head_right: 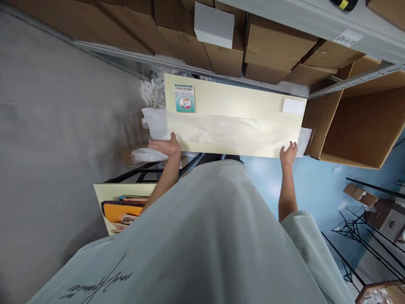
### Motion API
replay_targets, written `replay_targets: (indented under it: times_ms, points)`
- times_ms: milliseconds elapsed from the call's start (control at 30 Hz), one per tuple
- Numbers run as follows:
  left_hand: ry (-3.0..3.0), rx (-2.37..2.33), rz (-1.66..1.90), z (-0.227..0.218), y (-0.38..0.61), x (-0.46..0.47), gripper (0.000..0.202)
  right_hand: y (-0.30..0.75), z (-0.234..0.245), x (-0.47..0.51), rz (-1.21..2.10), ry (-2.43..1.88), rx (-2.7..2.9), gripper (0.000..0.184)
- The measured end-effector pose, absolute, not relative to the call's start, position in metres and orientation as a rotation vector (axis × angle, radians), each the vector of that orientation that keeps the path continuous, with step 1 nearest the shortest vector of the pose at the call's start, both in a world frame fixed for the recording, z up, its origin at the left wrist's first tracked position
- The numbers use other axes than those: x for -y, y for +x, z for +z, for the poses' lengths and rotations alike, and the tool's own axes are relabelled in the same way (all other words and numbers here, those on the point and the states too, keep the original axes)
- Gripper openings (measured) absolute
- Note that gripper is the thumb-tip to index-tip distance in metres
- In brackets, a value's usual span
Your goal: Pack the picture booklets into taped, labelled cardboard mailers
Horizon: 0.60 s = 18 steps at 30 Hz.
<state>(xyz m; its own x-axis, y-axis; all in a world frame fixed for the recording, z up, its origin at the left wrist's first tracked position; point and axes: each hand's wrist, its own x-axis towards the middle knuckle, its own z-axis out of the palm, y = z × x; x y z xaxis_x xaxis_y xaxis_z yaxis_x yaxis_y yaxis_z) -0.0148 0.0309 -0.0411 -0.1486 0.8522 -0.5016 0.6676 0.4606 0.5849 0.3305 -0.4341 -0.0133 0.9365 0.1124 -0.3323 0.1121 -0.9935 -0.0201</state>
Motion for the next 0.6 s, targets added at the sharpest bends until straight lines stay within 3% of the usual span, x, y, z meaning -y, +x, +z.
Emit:
replay_targets:
  times_ms: [67,133,267,400,600]
  points:
    - [1.652,-1.696,0.269,-0.041,-0.002,-0.019,0.087,0.305,-0.027,0.392,0.53,-3.036,0.341,0.085]
    - [2.007,-1.261,0.114,-0.048,0.021,-0.007,0.084,0.278,-0.042,0.343,0.57,-3.001,0.493,0.098]
    - [2.247,-0.617,-0.219,-0.077,0.064,0.009,0.089,0.238,-0.068,0.257,0.663,-2.838,0.827,0.099]
    - [2.299,-0.608,-0.364,-0.093,0.057,-0.001,0.111,0.223,-0.081,0.22,0.746,-2.764,0.948,0.094]
    - [2.305,-0.816,-0.502,-0.083,-0.011,-0.052,0.122,0.222,-0.085,0.218,0.805,-2.814,0.98,0.097]
